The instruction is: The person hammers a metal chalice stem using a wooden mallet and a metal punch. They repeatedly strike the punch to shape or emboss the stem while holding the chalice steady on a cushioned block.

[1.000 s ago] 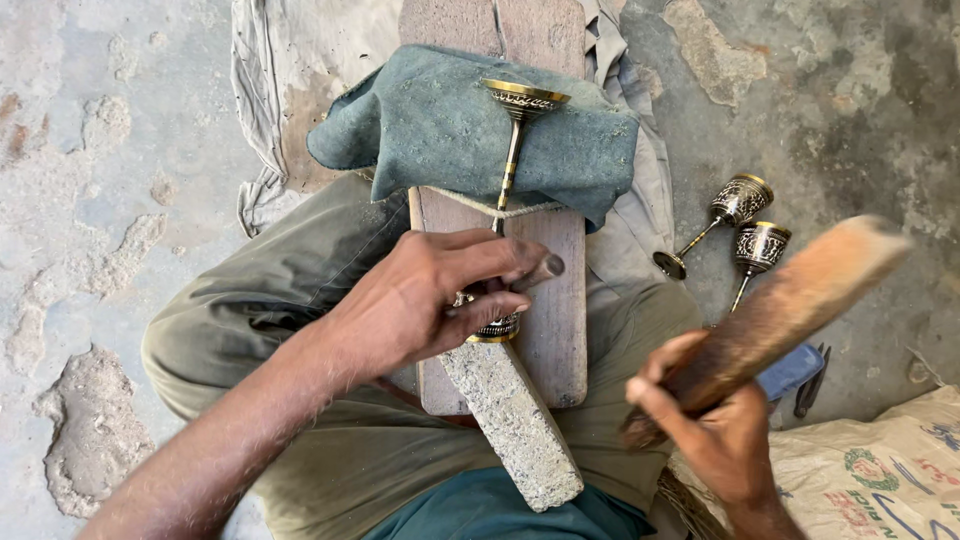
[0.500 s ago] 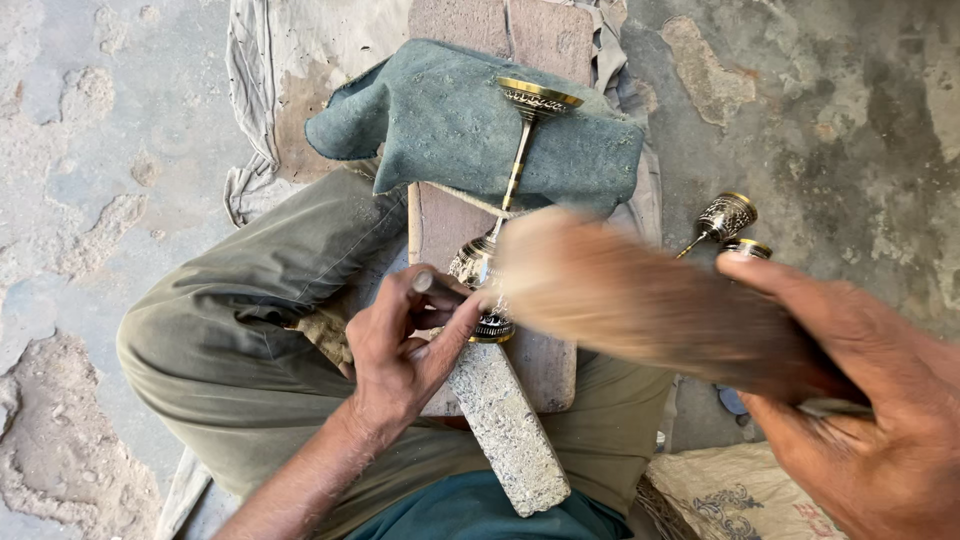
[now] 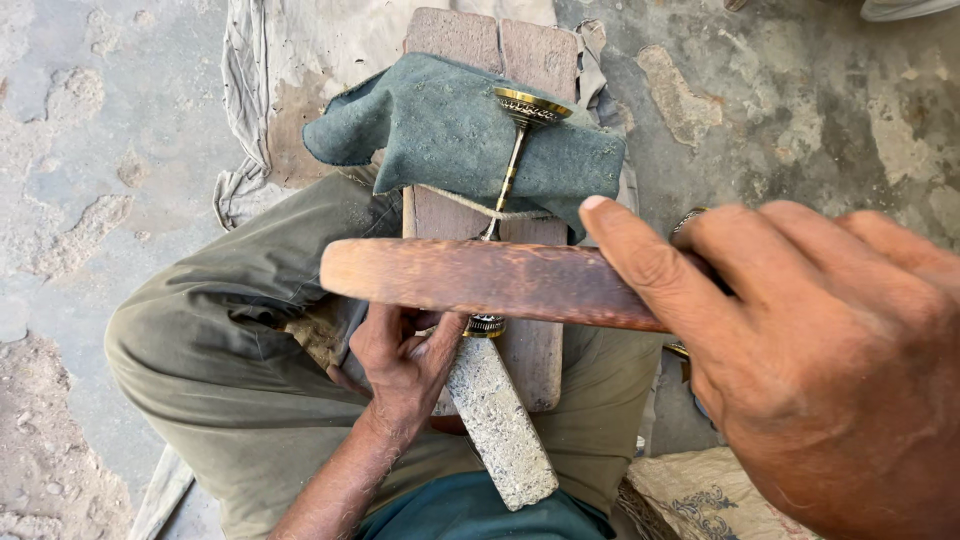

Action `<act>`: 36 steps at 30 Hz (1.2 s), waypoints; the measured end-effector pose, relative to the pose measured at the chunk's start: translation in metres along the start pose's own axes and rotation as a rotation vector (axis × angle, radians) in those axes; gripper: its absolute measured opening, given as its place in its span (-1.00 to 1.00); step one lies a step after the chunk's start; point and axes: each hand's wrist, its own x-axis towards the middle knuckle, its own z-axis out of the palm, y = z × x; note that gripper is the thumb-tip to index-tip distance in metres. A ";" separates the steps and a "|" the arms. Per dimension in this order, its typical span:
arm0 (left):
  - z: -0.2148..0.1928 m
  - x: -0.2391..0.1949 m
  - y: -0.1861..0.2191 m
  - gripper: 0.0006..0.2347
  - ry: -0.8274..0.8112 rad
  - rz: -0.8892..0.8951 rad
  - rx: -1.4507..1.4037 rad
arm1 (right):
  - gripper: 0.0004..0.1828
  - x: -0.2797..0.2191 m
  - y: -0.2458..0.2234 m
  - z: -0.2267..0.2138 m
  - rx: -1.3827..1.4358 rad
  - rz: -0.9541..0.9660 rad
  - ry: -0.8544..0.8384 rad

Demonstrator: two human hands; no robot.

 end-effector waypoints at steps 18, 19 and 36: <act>-0.010 0.035 0.037 -0.79 -0.188 0.152 0.087 | -0.29 -0.020 0.026 0.027 0.491 0.197 -0.063; -0.010 0.038 0.037 -0.79 -0.202 0.163 0.103 | -0.27 -0.023 0.027 0.028 0.446 0.243 -0.120; -0.017 0.063 0.056 -0.73 -0.405 0.133 0.114 | -0.55 -0.047 0.043 0.066 0.662 0.354 0.094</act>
